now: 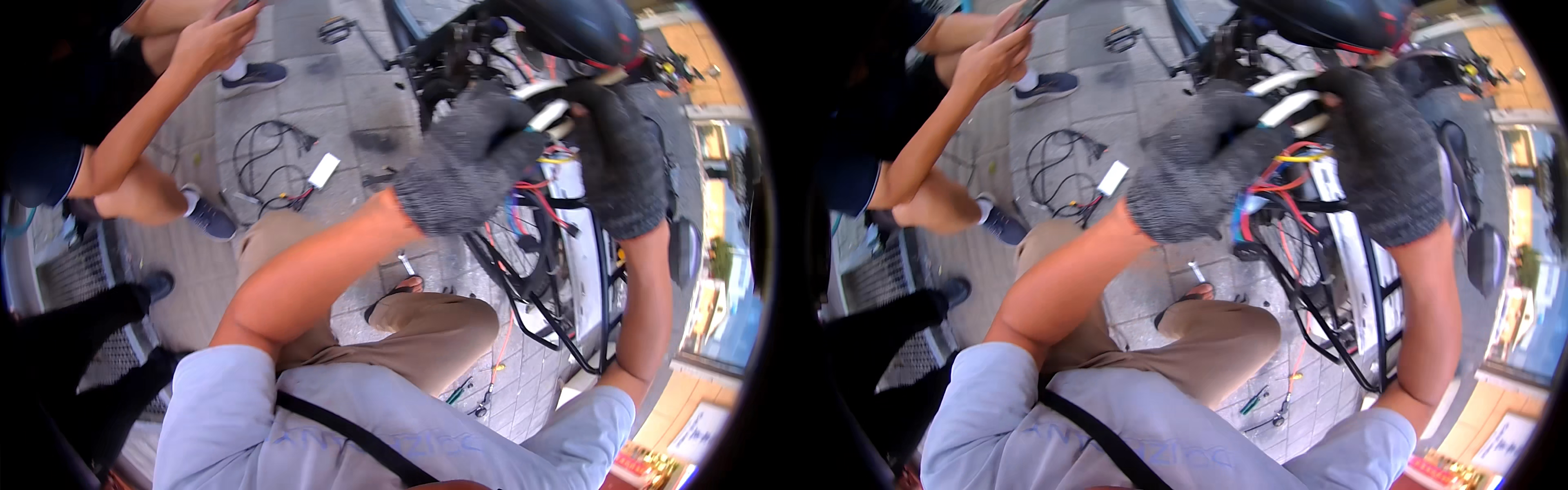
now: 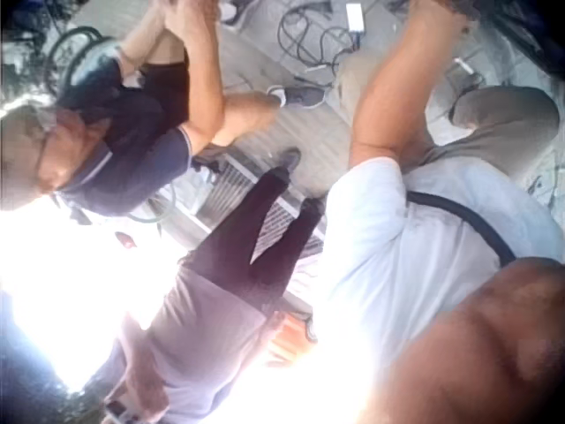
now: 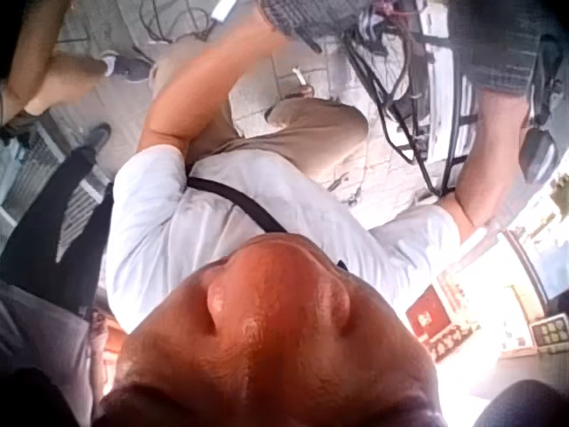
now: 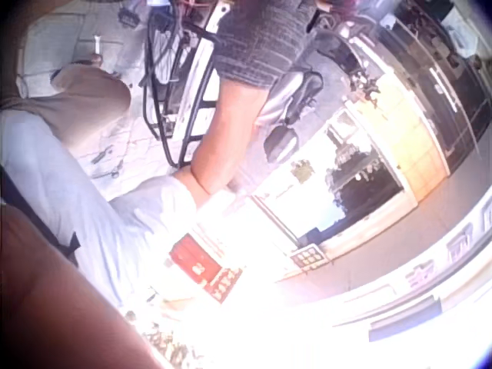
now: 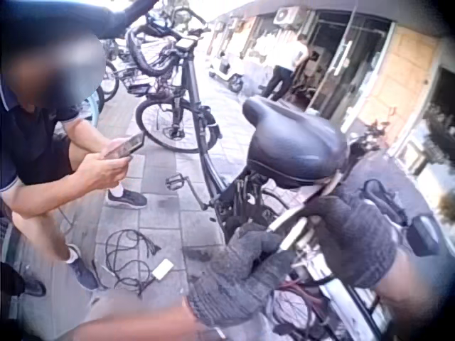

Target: The person repairs the electrical wiring of an electric bicycle. They handle a white control box and various colored wires, using pliers to strip insulation and connect components near the bicycle seat.

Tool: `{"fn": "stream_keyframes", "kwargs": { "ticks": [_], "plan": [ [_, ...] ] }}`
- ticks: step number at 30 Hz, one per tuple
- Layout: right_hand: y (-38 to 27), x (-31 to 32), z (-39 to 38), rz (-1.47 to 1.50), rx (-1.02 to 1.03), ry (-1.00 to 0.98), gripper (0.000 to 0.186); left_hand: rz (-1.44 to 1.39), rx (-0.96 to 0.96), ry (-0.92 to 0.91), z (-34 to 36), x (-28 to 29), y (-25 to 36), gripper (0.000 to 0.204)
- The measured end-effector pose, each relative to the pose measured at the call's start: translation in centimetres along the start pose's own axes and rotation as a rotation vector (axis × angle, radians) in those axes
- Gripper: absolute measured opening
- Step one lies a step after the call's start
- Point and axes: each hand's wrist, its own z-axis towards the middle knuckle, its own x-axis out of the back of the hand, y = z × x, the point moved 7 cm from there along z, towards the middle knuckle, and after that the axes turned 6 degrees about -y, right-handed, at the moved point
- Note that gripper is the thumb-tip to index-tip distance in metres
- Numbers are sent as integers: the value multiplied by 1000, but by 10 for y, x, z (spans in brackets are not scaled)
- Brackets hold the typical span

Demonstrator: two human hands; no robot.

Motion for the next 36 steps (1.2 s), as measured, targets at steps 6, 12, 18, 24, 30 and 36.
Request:
{"fn": "stream_keyframes", "kwargs": {
  "ticks": [6,12,18,24,30,36],
  "plan": [
    [29,8,-13,-53,-40,25,21,9,154,42,2,-5,0,18],
    [28,11,-15,81,-16,-30,22,-40,310,65,-3,7,-16,21],
    [36,16,-22,209,-76,-19,24,-2,272,90,-2,6,-14,21],
    [45,19,-23,443,-150,63,23,53,240,119,-1,7,-18,17],
    [47,18,-21,408,-166,28,23,183,140,88,-2,9,-24,16],
    [61,14,-26,373,-322,44,24,263,16,148,-2,9,-21,13]
  ]
}}
